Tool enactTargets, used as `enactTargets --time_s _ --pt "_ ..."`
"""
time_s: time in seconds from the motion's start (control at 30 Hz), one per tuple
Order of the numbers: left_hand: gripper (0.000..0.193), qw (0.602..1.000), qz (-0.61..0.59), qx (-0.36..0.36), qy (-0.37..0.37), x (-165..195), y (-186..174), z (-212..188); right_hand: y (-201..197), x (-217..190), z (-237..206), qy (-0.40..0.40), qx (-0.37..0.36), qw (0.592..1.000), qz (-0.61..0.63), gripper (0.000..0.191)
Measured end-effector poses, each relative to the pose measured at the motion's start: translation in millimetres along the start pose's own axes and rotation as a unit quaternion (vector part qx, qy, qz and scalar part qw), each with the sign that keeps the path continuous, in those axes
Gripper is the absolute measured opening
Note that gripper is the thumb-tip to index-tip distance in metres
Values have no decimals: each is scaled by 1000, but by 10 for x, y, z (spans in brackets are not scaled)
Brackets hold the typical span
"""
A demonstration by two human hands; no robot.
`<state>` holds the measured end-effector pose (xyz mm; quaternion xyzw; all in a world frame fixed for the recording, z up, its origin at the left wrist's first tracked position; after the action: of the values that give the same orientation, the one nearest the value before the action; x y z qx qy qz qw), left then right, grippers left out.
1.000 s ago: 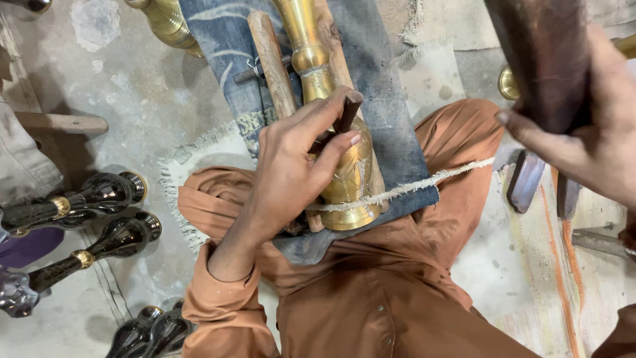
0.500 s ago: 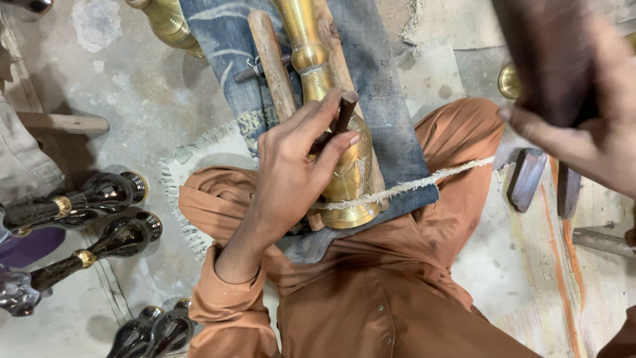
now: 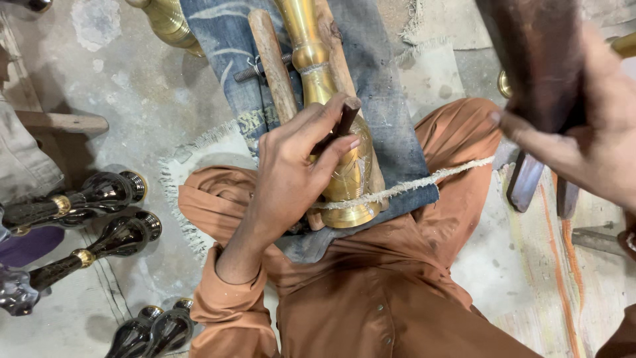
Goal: The person sits on the floor with a brass vase held against a padded rest and uses a small chisel, striking it with a wooden mallet to engrave decorative patterns into the vase surface, repositioning the chisel repeatedly across different areas of the design.
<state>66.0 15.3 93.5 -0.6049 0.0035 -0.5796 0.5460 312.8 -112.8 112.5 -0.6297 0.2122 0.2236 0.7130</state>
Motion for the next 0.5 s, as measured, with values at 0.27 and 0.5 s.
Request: enactTargets --time_s 0.27,0.5 --pt "37 1000 -4 15 4 41 -46 -73 138 818 -386 319 -28 945 69 27" --pt "44 999 -32 35 -3 25 -52 -51 227 1164 -408 257 -21 937 235 44"
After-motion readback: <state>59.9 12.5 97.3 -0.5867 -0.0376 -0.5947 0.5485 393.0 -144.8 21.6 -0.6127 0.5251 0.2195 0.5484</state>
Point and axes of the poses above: each hand's wrist, its own z-axis towards the middle knuckle, its own y-axis out of the palm, x = y × z, the point moved 9 cm from there along z, towards the middle knuckle, and after that the axes turned 13 degrees about z, right-handed, at the moved point
